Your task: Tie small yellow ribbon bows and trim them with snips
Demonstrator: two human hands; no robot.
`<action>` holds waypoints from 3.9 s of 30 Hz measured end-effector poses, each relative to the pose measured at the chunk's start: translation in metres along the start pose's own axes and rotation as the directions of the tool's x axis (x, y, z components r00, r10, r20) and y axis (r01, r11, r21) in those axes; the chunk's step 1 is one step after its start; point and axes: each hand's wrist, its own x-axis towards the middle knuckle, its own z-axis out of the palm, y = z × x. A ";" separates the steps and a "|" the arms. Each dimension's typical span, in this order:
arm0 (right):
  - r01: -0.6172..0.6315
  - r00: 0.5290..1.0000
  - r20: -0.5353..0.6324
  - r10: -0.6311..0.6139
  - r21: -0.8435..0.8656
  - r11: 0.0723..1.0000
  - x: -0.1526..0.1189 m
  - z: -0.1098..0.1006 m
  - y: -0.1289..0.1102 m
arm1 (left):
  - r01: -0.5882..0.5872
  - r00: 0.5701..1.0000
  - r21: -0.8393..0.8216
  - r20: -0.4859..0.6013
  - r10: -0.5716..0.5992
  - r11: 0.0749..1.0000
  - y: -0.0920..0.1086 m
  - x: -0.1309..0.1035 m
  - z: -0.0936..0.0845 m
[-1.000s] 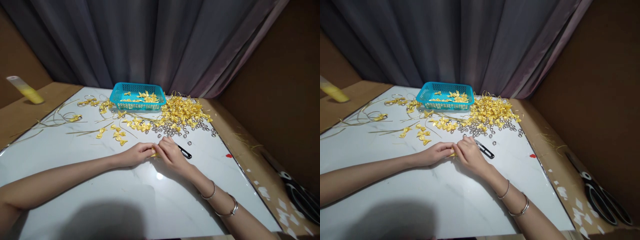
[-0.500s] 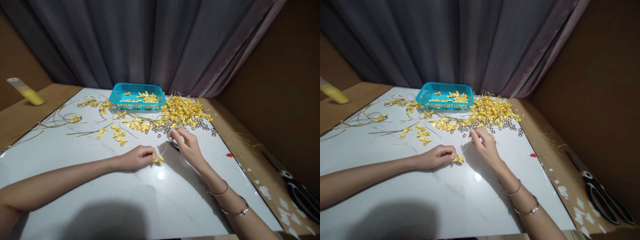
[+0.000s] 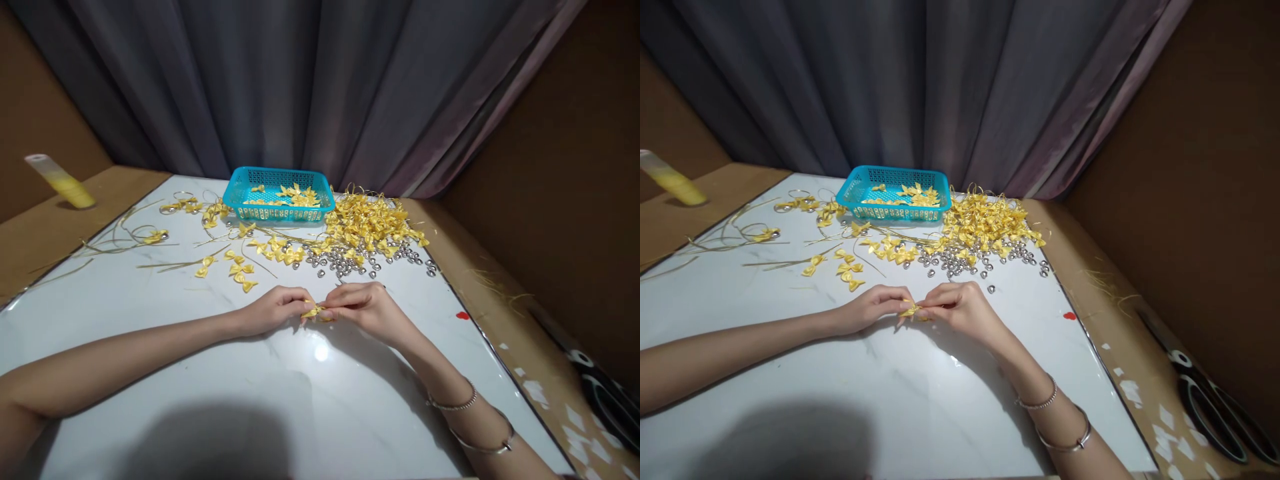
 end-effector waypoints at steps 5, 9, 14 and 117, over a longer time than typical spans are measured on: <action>-0.039 0.998 -0.038 0.041 0.041 0.998 0.000 0.001 0.000 | -0.022 1.000 -0.037 0.016 0.023 0.999 0.000 0.000 -0.003; -0.063 0.995 -0.074 0.068 0.070 0.996 0.001 0.001 0.001 | -0.026 1.000 -0.017 0.000 0.026 1.000 0.002 0.000 -0.004; -0.098 0.993 -0.056 0.104 0.094 0.991 0.002 0.002 0.001 | -0.020 1.000 -0.022 -0.023 0.020 1.000 0.003 -0.001 -0.002; -0.321 0.907 -0.234 0.349 0.150 0.935 -0.003 0.041 0.009 | 0.084 0.862 0.131 -0.506 -0.007 0.988 -0.006 0.013 0.021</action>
